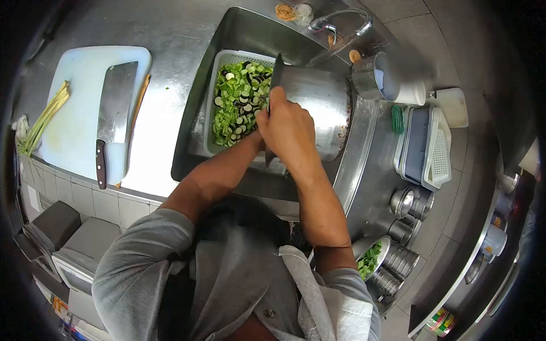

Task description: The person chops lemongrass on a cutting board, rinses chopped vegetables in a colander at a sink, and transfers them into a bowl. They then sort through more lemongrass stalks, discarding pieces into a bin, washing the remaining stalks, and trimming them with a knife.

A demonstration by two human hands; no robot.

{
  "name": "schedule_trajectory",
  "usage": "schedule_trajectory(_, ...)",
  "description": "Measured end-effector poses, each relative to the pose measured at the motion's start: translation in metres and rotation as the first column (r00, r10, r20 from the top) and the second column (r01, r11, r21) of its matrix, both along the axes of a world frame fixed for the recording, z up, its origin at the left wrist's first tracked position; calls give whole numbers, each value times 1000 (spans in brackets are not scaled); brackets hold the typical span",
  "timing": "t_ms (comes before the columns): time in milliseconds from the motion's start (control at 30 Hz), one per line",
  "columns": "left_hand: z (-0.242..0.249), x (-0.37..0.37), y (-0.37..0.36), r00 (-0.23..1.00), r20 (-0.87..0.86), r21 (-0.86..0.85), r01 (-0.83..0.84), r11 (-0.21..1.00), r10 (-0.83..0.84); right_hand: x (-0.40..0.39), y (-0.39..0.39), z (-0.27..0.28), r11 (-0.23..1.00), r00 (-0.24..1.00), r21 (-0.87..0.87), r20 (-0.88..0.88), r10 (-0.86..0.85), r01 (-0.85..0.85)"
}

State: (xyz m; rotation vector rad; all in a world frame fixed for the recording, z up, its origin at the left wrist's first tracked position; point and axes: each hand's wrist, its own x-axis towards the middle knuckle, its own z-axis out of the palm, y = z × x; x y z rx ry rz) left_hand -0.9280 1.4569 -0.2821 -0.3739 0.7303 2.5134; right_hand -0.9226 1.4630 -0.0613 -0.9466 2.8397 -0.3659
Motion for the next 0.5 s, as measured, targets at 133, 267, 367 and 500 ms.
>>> schedule_trajectory(133, 29, 5, 6, 1000, 5, 52, 26, 998, -26, 10, 7, 9, 1000, 1000, -8, -29, -1, 1)
schedule_trajectory(267, 49, 12, 6, 990, 138, -98, 27, 995, -13, 15, 59, 38, 980, 982, -134, -100, -161, 147)
schedule_trajectory(367, 60, -3, 6, 999, 27, -110, -20, 994, 23, 6, 167, 41, 851, 915, -420, -106, -390, 314)
schedule_trajectory(500, 100, -74, -19, 991, -125, -182, 21, 983, -45, 38, 285, 46, 13, 683, -909, 303, -665, 416)
